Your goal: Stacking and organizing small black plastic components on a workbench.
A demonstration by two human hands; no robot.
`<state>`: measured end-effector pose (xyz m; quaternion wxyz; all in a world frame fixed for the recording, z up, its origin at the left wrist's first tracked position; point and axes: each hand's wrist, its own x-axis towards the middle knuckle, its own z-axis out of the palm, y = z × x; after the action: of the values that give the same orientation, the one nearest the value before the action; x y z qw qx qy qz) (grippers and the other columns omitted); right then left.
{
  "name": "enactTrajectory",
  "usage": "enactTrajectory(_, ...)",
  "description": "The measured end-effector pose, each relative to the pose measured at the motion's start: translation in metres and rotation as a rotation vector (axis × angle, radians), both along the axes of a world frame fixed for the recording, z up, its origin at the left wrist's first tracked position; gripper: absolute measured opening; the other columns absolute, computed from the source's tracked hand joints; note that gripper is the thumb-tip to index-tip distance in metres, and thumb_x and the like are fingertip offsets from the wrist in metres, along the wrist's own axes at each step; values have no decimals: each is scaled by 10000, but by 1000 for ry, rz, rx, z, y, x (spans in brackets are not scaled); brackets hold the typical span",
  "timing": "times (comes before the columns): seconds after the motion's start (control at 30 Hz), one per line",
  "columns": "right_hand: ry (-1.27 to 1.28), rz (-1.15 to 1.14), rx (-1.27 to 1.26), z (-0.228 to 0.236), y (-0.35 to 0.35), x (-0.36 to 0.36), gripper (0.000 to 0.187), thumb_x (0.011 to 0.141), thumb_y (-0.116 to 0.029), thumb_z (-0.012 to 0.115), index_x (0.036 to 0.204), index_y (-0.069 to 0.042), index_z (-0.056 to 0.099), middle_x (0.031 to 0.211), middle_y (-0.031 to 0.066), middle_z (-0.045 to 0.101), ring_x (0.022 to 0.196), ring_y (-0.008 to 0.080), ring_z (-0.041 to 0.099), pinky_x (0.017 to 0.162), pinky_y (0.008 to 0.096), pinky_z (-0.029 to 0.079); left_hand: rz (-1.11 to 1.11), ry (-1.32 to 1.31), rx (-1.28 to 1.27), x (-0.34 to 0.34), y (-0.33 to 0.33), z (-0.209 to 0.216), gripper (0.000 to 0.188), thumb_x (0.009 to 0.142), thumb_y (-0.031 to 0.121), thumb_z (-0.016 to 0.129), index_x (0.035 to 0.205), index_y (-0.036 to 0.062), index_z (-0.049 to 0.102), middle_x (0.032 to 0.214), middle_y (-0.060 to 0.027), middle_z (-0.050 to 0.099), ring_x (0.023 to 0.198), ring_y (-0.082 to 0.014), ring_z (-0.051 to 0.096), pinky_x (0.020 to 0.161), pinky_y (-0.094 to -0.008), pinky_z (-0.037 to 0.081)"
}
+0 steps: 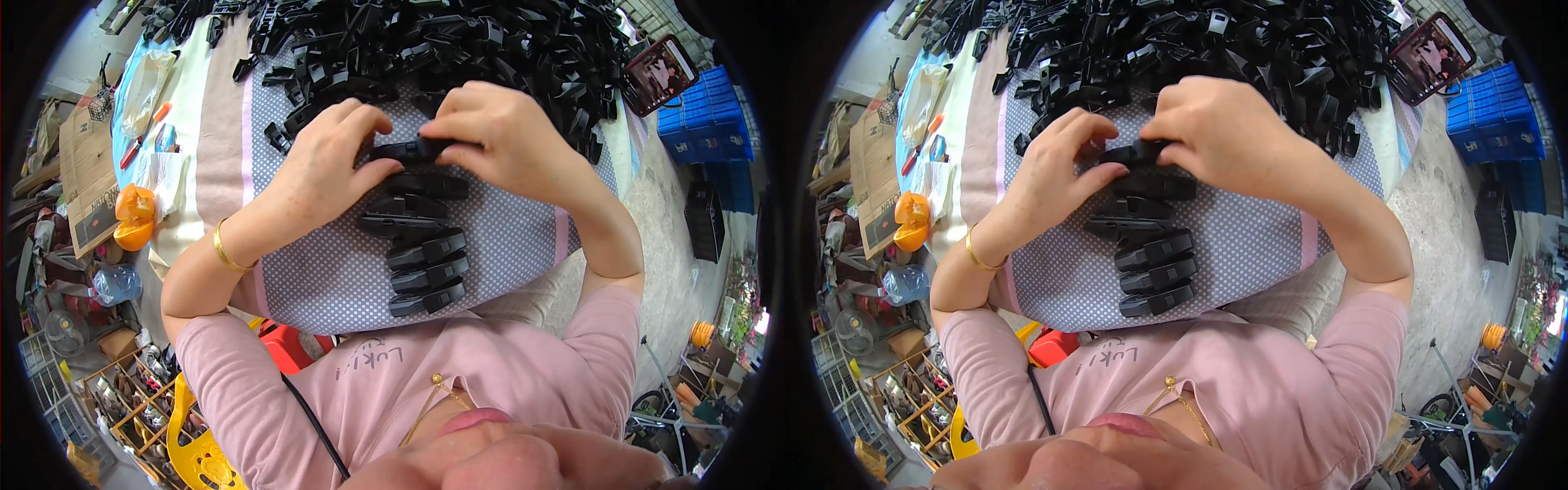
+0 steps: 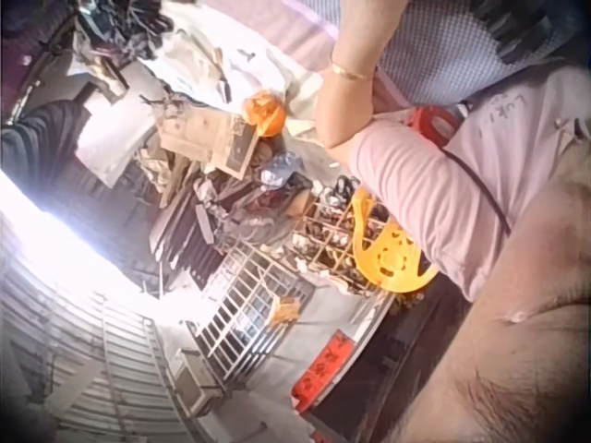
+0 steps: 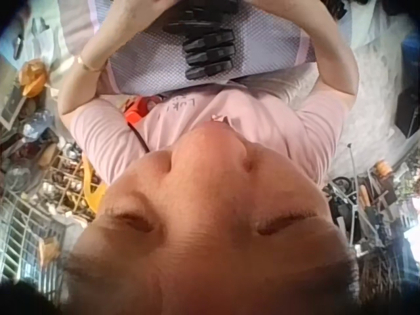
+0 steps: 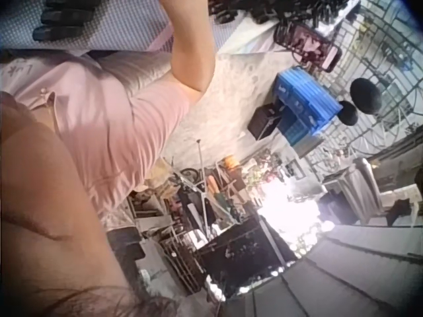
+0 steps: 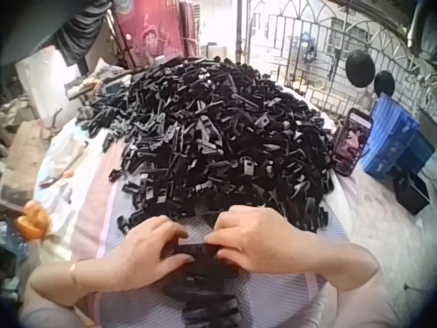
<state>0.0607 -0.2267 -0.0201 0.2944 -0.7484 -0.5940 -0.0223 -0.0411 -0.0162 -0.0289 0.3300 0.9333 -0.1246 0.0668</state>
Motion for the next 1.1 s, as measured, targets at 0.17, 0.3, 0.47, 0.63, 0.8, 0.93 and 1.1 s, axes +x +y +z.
enactTrajectory(0.17, -80, -63, -65, 10, -5, -12, 227, 674, -68, 745, 891, -26, 693, 798, 55, 593, 759, 238, 593, 656, 338, 496, -37, -61, 71, -5, 5, 0, 160, 767, 118, 701, 862, -2, 657, 827, -123, 585, 819, -312, 584, 728, -384, 489)
enactTrajectory(0.3, -132, -148, -106, 6, -4, -7, 239, 683, -81, 749, 908, -26, 690, 830, 58, 612, 779, 236, 603, 659, 333, 500, -30, 0, 150, -9, 10, 11, 146, 760, 116, 710, 826, -9, 673, 795, -120, 585, 777, -304, 595, 691, -384, 493)
enactTrajectory(0.47, -58, -25, 46, -1, 6, -10, 257, 681, -87, 753, 922, -30, 687, 841, 56, 614, 777, 232, 600, 633, 328, 500, -7, 76, 109, -8, 18, 14, 145, 747, 111, 718, 818, -8, 675, 783, -118, 580, 737, -297, 602, 656, -381, 492)
enactTrajectory(0.63, -119, -33, -24, 2, 6, -19, 243, 681, -81, 745, 916, -42, 692, 823, 47, 597, 760, 217, 589, 626, 317, 495, -60, 25, 131, -7, 16, 12, 145, 747, 116, 719, 814, -5, 676, 771, -112, 572, 735, -287, 597, 657, -377, 492)
enactTrajectory(0.8, -114, -45, -65, 1, 7, -17, 221, 687, -73, 738, 895, -29, 682, 804, 57, 583, 765, 233, 579, 635, 329, 491, -112, -56, 184, -8, 17, 9, 138, 742, 122, 717, 796, 0, 679, 744, -94, 556, 746, -270, 584, 671, -373, 492)
enactTrajectory(0.93, -60, -33, -28, -6, 10, -15, 220, 681, -64, 735, 889, -20, 678, 799, 64, 581, 766, 244, 576, 641, 342, 487, -129, -76, 173, -4, 14, 7, 151, 730, 123, 724, 792, -7, 679, 737, -96, 563, 726, -271, 588, 655, -368, 494)
enactTrajectory(1.1, -33, 24, 24, -12, 16, -15, 237, 654, -67, 747, 872, -3, 676, 772, 79, 569, 742, 259, 562, 648, 357, 479, -105, -34, 30, -2, 9, 2, 169, 703, 118, 741, 792, -13, 683, 728, -105, 577, 678, -286, 597, 606, -364, 495)
